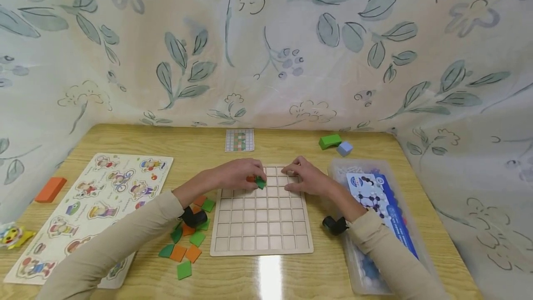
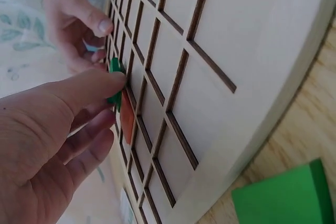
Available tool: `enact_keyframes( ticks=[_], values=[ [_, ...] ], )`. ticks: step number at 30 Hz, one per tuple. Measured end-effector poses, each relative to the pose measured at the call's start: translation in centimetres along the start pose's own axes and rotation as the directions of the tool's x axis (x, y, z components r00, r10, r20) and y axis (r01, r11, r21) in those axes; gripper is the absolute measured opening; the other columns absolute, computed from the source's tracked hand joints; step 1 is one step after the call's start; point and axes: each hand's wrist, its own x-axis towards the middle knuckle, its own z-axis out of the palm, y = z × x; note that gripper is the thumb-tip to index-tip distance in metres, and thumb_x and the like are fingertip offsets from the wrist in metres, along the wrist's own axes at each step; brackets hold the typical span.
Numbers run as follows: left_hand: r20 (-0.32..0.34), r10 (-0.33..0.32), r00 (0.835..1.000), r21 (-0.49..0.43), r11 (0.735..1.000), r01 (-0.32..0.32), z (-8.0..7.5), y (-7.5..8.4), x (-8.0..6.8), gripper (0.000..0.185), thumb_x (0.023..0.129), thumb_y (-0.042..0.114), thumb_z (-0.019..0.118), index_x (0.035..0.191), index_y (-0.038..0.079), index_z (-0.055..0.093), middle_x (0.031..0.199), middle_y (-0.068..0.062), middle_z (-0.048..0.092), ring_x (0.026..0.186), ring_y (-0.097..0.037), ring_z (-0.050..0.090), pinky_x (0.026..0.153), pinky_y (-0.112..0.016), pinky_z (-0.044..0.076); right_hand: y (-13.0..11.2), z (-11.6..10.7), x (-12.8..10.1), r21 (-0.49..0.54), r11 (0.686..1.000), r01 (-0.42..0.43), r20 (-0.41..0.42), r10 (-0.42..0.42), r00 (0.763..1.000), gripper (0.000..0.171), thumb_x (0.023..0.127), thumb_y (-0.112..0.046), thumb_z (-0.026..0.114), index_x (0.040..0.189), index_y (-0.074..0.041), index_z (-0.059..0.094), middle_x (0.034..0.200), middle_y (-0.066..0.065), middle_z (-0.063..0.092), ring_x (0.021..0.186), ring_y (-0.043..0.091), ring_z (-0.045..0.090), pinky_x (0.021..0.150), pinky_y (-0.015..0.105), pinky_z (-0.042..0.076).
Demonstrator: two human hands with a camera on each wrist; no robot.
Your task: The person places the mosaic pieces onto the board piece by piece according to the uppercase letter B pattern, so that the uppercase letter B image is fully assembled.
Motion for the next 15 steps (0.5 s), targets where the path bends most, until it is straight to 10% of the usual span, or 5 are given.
enact_keyframes(
  ticks=[15],
  values=[
    [-0.174, -0.074, 0.982, 0.068, 0.994, 0.087, 2.2, 2.0, 2.0, 0.024, 0.093, 0.027, 0.065, 0.115, 0.017, 0.067, 0.101, -0.001, 0.062, 0.085, -0.013, 0.051, 0.067, -0.021, 0.042, 0.2, 0.1, 0.2, -0.004, 1.000, -0.001, 0.002, 0.001, 1.000, 0.046, 0.090, -0.027, 0.070, 0.131, -0.010, 0.059, 0.115, 0.012, 0.047, 0.101, 0.021, 0.050, 0.083, 0.034, 0.043]
  ],
)
